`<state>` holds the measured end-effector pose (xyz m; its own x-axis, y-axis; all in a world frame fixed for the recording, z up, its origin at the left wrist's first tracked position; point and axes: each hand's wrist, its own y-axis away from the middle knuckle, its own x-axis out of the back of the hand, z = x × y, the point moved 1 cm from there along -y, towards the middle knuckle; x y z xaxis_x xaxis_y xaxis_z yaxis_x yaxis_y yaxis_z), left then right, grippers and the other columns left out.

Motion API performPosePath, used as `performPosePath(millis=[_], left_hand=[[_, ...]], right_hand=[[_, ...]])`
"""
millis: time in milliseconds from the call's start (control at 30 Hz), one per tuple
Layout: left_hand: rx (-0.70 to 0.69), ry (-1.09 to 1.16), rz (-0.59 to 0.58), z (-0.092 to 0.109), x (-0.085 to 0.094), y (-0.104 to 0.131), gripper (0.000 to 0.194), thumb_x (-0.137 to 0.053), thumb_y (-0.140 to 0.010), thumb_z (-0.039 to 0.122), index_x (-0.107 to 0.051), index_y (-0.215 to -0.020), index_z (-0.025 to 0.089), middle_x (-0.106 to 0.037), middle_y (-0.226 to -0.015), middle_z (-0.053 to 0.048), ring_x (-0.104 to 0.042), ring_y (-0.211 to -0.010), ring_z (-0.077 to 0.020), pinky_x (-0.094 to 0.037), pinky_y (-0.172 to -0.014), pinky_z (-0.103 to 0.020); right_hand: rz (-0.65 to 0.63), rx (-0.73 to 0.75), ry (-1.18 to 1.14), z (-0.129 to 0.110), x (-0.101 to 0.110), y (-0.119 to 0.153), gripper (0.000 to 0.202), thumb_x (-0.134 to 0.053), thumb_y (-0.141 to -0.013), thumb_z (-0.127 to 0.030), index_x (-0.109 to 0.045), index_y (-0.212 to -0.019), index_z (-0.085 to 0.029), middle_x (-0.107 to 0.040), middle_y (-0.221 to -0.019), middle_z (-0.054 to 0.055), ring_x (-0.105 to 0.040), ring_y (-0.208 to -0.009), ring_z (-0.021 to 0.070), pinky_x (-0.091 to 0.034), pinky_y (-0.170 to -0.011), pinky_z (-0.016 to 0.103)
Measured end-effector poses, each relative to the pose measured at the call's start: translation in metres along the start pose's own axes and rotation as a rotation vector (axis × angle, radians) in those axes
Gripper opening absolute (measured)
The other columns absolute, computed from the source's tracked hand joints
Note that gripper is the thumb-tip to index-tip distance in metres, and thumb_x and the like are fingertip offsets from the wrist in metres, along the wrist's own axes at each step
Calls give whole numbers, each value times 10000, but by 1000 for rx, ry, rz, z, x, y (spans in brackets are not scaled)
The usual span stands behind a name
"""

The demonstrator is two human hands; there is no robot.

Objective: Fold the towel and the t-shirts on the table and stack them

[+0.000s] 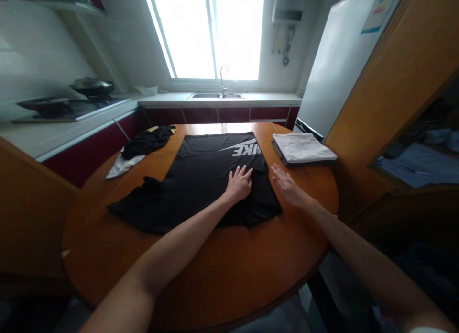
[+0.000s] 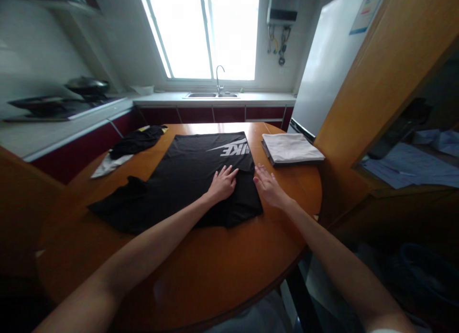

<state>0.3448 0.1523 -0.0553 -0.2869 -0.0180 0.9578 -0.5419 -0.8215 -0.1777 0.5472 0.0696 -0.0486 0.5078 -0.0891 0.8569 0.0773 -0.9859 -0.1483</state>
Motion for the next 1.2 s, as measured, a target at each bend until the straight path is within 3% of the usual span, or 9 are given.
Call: performPosePath(millis=[67, 167, 333, 633, 700, 833, 900, 1033, 1200], left_hand=[[-101, 6, 47, 6, 2, 3, 548, -362, -995, 303, -429, -1535, 234, -324, -1643, -47, -231, -1535, -269, -220, -1229, -532], [-235, 6, 17, 12, 1, 8, 583, -359, -986, 298, -367, -1564, 224, -301, -1652, -36, -206, -1544, -235, -177, -1246, -513], [-199, -3, -132, 11, -6, 12, 618, -328, -1005, 382, -298, -1592, 191, -251, -1665, -77, -186, -1548, -270, -159, -1239, -547], [-154, 3, -110, 9, -4, 5, 630, -340, -993, 402, -320, -1583, 180, -230, -1670, -70, -160, -1554, -266, -142, -1237, -558], [-143, 2, -130, 7, -6, 3, 637, -340, -994, 433, -329, -1579, 182, -223, -1671, -69, -171, -1551, -276, -144, -1233, -569], [-131, -4, -135, 4, -9, 2, 645, -347, -991, 462, -329, -1580, 199, -203, -1677, -55, -163, -1553, -279, -134, -1235, -567], [-133, -2, -130, 4, -10, 2, 646, -343, -992, 465, -326, -1581, 200, -204, -1677, -55, -162, -1553, -284, -132, -1235, -567], [-132, 8, -136, 4, -10, 1, 644, -351, -989, 474, -325, -1582, 222, -206, -1678, -46, -161, -1553, -290, -133, -1236, -563], [-139, 33, -127, 4, -7, 2, 675, -365, -981, 551, -327, -1582, 245, -222, -1675, -37, -154, -1554, -285, -121, -1242, -550]], right_hand=[[108, -51, 4, 2, 4, -20, 625, -182, -1043, -399, -257, -1611, -150, -173, -1681, 103, -126, -1557, 240, -154, -1243, 515], [71, -37, 99, -4, -9, -36, 624, -264, -995, -270, -298, -1586, -72, -215, -1667, 136, -167, -1551, 232, -159, -1249, 475], [-73, -4, 265, -12, -39, -34, 627, -313, -990, -288, -308, -1584, -89, -198, -1669, 138, -167, -1550, 251, -130, -1248, 500], [-107, -16, 267, -10, -41, -34, 658, -303, -1003, -385, -269, -1597, -104, -139, -1683, 111, -123, -1558, 249, -82, -1243, 552], [-58, -28, 214, -8, -39, -35, 657, -305, -1000, -386, -280, -1593, -106, -175, -1677, 113, -151, -1554, 251, -110, -1241, 549], [221, -142, 118, 2, -29, -39, 635, -240, -990, -281, -305, -1570, -31, -262, -1649, 164, -229, -1534, 248, -193, -1235, 480], [289, -188, 105, 8, -25, -41, 630, -231, -978, -242, -323, -1555, -4, -290, -1636, 184, -243, -1529, 246, -211, -1232, 460], [199, -137, 113, 12, -24, -43, 606, -280, -986, -271, -370, -1554, -80, -312, -1636, 142, -255, -1525, 247, -224, -1226, 484], [44, -81, 193, 9, -32, -45, 569, -311, -1027, -403, -417, -1539, -179, -315, -1641, 88, -186, -1544, 273, -127, -1221, 601]])
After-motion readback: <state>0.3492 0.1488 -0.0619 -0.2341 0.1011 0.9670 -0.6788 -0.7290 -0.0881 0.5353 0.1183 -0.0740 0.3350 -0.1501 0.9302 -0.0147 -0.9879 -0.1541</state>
